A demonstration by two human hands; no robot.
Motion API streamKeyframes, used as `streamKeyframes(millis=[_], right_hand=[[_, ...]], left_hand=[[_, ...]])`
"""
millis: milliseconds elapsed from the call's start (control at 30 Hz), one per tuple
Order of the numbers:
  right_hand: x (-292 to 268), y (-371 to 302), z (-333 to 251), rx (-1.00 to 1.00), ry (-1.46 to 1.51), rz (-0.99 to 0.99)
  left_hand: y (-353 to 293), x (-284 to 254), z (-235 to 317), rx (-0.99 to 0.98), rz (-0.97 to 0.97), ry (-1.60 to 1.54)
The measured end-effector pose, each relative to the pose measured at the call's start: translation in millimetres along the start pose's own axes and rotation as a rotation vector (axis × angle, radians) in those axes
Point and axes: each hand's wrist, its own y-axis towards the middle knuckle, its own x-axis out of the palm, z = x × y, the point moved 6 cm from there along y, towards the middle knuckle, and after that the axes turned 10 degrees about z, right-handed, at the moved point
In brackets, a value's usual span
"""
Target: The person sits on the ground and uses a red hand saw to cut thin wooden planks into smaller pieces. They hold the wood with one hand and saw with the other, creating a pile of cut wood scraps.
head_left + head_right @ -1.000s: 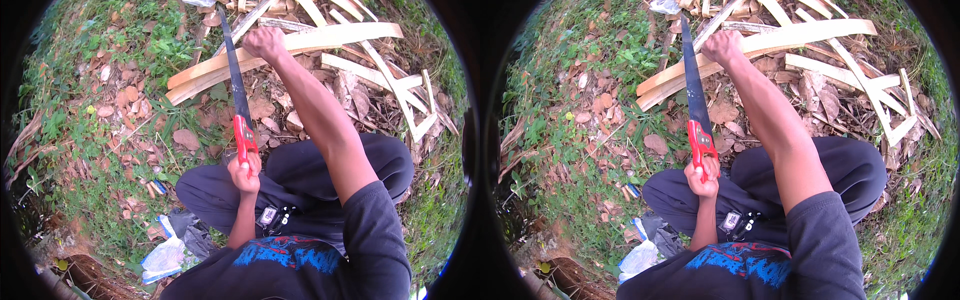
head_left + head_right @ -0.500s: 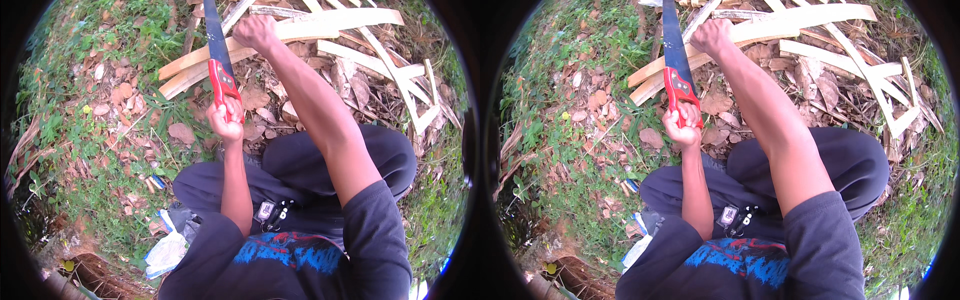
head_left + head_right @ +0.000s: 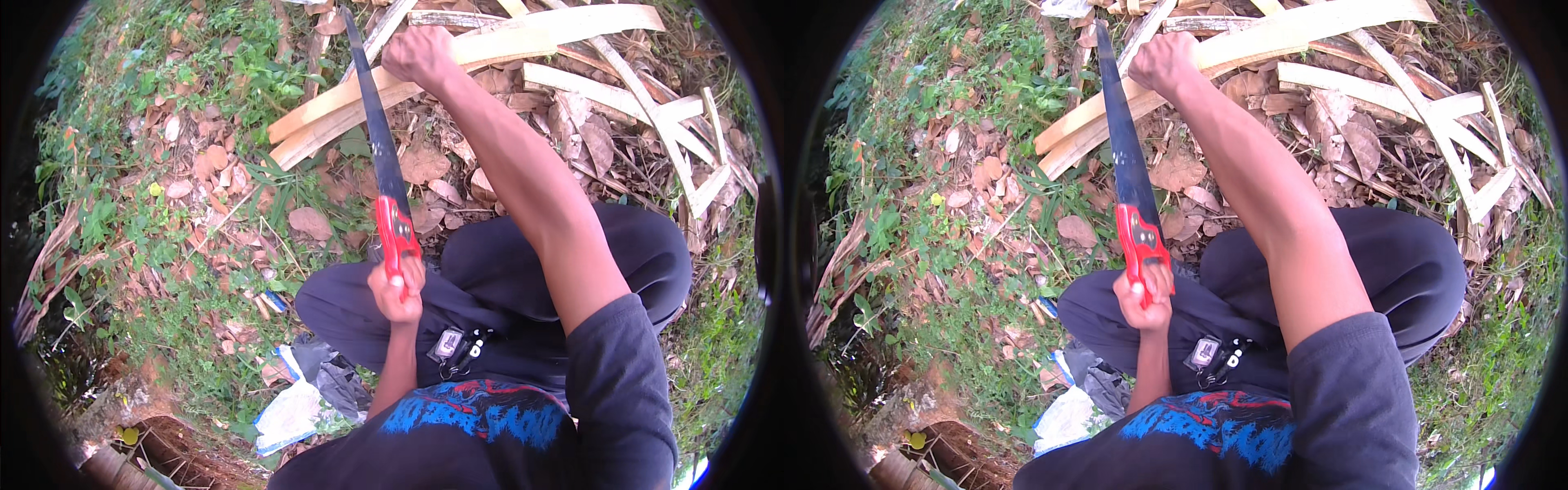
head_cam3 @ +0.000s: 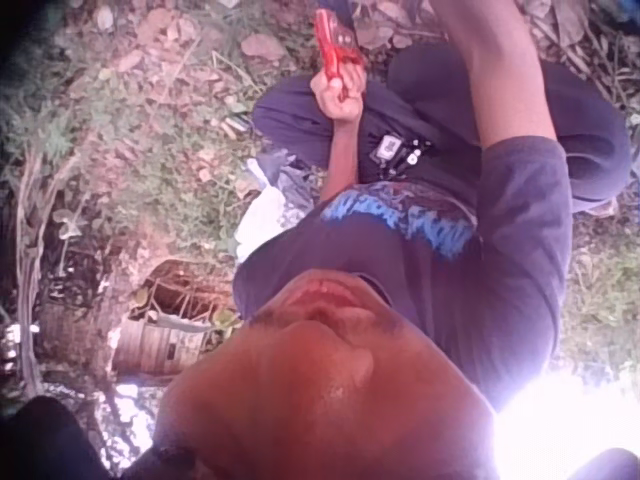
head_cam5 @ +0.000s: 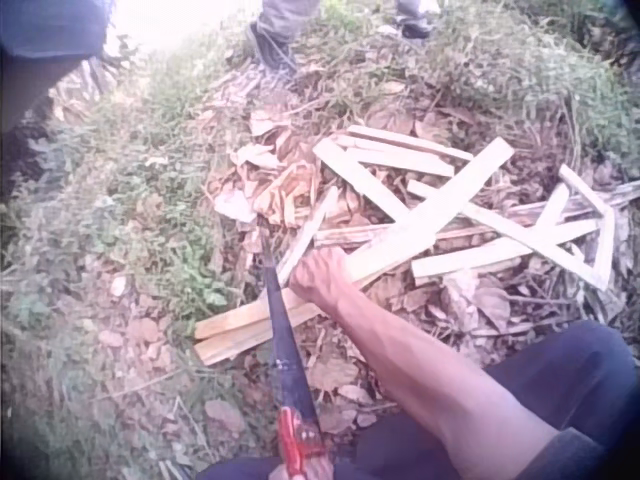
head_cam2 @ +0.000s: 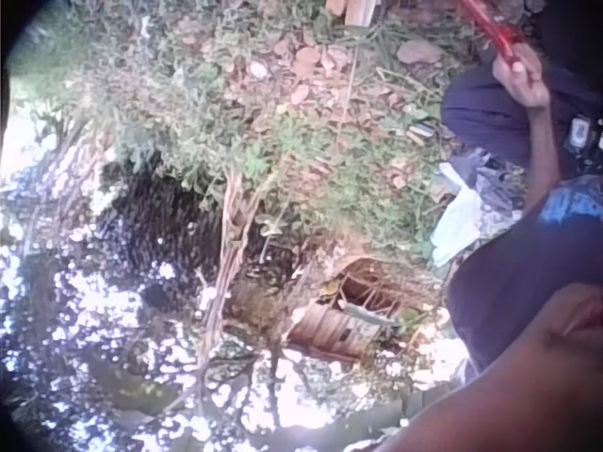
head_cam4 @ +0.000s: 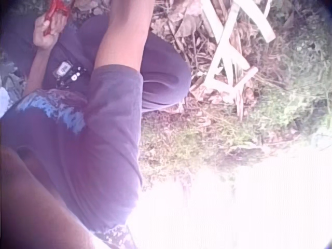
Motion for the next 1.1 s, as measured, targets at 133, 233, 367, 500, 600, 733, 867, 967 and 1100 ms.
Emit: streamKeyframes(millis=[133, 233, 367, 500, 600, 733, 867, 967, 1100], right_hand=[[-8.7, -10.3, -15.6, -0.119, 0.037, 0.167], [-12.0, -8.9, -8.0, -0.111, 0.071, 0.156], [1.7, -1.3, 1.8, -0.029, 0.004, 0.05], [8.3, -12.4, -21.6, -0.113, 0.0, 0.09], [2.9, -1.6, -4.9, -0.079, -0.049, 0.064], [-4.7, -4.2, -2.1, -0.033, 0.062, 0.042], [1.5, -15.6, -28.5, -0.119, 0.066, 0.158], [4.3, 3.3, 2.8, -0.059, 0.049, 0.08], [-4.9, -5.2, 0.3, -0.078, 0.067, 0.131]], left_hand=[[63.0, 2.1, -16.1, 0.006, 0.144, -0.018], [31.4, -5.7, -19.2, -0.042, 0.092, -0.122], [22.4, -3.1, -0.9, -0.008, 0.028, -0.044], [103.3, 16.1, -18.3, -0.02, -0.103, -0.172], [18.5, -5.4, -21.8, 0.018, 0.044, -0.183], [25.3, -4.5, -8.8, 0.0, -0.073, -0.084], [111.4, -21.1, -35.6, 0.153, -0.267, -0.055], [23.0, 0.9, -11.4, -0.037, 0.106, -0.099], [49.9, 2.7, -23.1, 0.131, 0.205, 0.069]])
